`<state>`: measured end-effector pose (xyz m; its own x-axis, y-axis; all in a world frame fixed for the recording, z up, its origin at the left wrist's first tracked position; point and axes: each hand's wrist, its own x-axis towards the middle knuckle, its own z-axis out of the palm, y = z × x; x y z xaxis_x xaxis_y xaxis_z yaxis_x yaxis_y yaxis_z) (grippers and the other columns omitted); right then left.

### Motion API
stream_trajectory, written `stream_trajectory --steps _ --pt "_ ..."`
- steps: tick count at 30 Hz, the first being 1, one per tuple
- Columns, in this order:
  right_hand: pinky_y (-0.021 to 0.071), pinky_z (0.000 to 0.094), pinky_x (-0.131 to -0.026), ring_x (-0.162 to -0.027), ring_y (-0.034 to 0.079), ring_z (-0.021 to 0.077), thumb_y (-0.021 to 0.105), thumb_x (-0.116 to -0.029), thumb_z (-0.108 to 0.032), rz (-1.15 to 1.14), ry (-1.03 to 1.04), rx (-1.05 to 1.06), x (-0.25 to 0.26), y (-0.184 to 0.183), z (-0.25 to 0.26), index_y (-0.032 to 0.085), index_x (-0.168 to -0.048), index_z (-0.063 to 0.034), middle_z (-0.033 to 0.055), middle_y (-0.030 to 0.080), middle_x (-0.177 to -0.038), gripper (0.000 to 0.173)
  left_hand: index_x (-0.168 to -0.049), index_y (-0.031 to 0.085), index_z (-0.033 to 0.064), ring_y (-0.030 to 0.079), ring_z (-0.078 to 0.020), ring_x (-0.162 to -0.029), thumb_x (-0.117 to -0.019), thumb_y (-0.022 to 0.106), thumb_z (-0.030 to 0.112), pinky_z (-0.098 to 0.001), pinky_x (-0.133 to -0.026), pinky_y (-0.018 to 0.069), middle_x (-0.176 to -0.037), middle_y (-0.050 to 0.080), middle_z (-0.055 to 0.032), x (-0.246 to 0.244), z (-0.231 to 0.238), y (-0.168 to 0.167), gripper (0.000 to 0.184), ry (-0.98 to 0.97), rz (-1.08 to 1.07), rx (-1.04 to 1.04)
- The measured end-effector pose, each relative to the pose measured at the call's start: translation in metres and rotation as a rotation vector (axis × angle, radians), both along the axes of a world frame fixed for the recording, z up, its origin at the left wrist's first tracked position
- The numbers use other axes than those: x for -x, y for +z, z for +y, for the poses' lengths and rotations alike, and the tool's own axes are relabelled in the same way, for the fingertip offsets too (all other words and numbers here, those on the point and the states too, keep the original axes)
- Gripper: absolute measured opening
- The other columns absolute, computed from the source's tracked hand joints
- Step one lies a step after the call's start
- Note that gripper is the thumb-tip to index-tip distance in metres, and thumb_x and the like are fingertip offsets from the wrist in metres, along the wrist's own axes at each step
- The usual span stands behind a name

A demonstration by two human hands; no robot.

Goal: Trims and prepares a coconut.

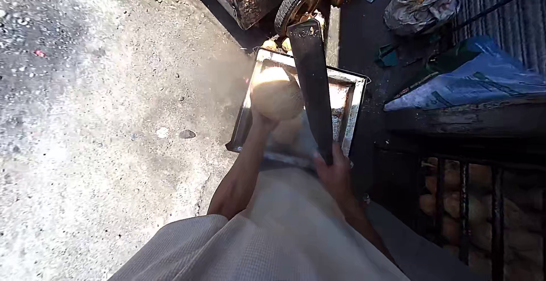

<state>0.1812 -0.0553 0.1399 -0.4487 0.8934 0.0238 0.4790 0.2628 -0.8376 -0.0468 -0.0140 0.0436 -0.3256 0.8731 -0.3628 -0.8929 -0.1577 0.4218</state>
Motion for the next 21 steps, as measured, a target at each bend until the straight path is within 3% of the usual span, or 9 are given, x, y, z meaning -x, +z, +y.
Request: stream_trajectory --steps 2,4,6,8,11,13,16,19,21 --pt "0.0569 0.0252 -0.059 -0.064 0.062 0.0046 0.061 -0.1004 -0.03 0.003 0.012 0.002 0.005 0.003 -0.003 0.058 -0.13 0.0062 0.0032 0.067 -0.081 0.046 -0.126 0.062 0.024 0.07 -0.0199 -0.101 -0.0991 0.015 0.074 -0.0435 -0.083 0.0614 -0.111 0.072 -0.0056 0.007 -0.005 -0.004 0.075 -0.002 0.066 0.001" --pt "0.0569 0.0249 -0.056 -0.061 0.061 0.0039 0.061 -0.1005 -0.029 0.019 0.019 0.034 -0.001 0.006 -0.007 0.056 -0.13 0.0071 0.0019 0.066 -0.079 0.047 -0.13 0.061 0.0277 0.069 -0.0184 -0.104 -0.096 0.017 0.08 -0.043 -0.083 0.0613 -0.115 0.071 -0.0035 -0.004 -0.023 -0.029 0.076 0.004 0.03 0.006" --pt "0.0573 0.0265 -0.056 -0.061 0.062 0.0048 0.06 -0.1009 -0.031 0.015 0.026 0.023 0.001 0.003 0.0 0.056 -0.132 0.0075 0.0026 0.066 -0.079 0.05 -0.124 0.063 0.0273 0.07 -0.0179 -0.097 -0.0904 0.017 0.087 -0.0411 -0.075 0.061 -0.109 0.071 -0.0032 -0.018 -0.033 -0.064 0.082 0.021 -0.122 0.03" --pt "0.0565 0.0263 -0.056 -0.061 0.061 0.0049 0.06 -0.101 -0.032 -0.031 0.032 0.031 -0.001 0.005 -0.005 0.058 -0.131 0.0044 0.0014 0.066 -0.078 0.047 -0.118 0.064 0.0254 0.071 -0.0178 -0.089 -0.0909 0.018 0.086 -0.04 -0.069 0.0613 -0.102 0.072 -0.0035 -0.026 -0.041 -0.087 0.081 0.07 -0.195 0.104" --pt "0.0572 0.0259 -0.056 -0.061 0.063 0.0053 0.06 -0.1008 -0.033 -0.029 0.029 -0.062 0.007 0.012 0.003 0.061 -0.128 0.0028 0.0022 0.067 -0.078 0.045 -0.115 0.064 0.0225 0.072 -0.0216 -0.085 -0.0894 0.013 0.087 -0.0438 -0.066 0.0611 -0.097 0.073 -0.0069 -0.011 -0.022 -0.089 0.086 0.104 -0.241 0.172" --pt "0.0581 0.0246 -0.059 -0.065 0.064 0.0044 0.06 -0.102 -0.034 0.011 0.028 -0.128 0.011 0.026 0.003 0.06 -0.127 0.0024 0.0035 0.068 -0.08 0.045 -0.115 0.064 0.0246 0.072 -0.0189 -0.087 -0.0882 0.013 0.088 -0.0421 -0.068 0.0614 -0.098 0.073 -0.004 -0.005 -0.017 -0.079 0.086 0.093 -0.215 0.198" --pt "0.0587 0.0233 -0.061 -0.067 0.064 0.0026 0.058 -0.1043 -0.036 0.075 0.019 -0.187 0.013 0.039 0.006 0.056 -0.127 -0.0008 0.0022 0.066 -0.082 0.042 -0.12 0.062 0.0287 0.069 -0.0154 -0.097 -0.0882 0.014 0.089 -0.0426 -0.078 0.0602 -0.105 0.071 0.0008 -0.002 -0.009 -0.05 0.083 0.057 -0.142 0.212" --pt "0.0573 0.0218 -0.06 -0.065 0.063 0.0022 0.059 -0.1035 -0.032 0.029 0.029 -0.211 0.009 0.03 0.012 0.059 -0.124 0.006 0.0046 0.067 -0.079 0.043 -0.124 0.062 0.0262 0.069 -0.0207 -0.098 -0.0879 0.02 0.089 -0.0462 -0.077 0.0603 -0.11 0.071 -0.0046 -0.004 -0.005 -0.08 0.084 0.047 -0.163 0.066" --pt "0.0569 0.0216 -0.061 -0.065 0.063 0.0024 0.06 -0.1017 -0.027 0.016 0.017 -0.182 0.006 0.029 0.014 0.058 -0.126 0.0095 0.0051 0.067 -0.081 0.044 -0.119 0.063 0.0227 0.07 -0.0219 -0.093 -0.09 0.021 0.086 -0.0467 -0.073 0.0601 -0.104 0.072 -0.0065 -0.008 -0.001 -0.09 0.081 0.069 -0.194 0.067"
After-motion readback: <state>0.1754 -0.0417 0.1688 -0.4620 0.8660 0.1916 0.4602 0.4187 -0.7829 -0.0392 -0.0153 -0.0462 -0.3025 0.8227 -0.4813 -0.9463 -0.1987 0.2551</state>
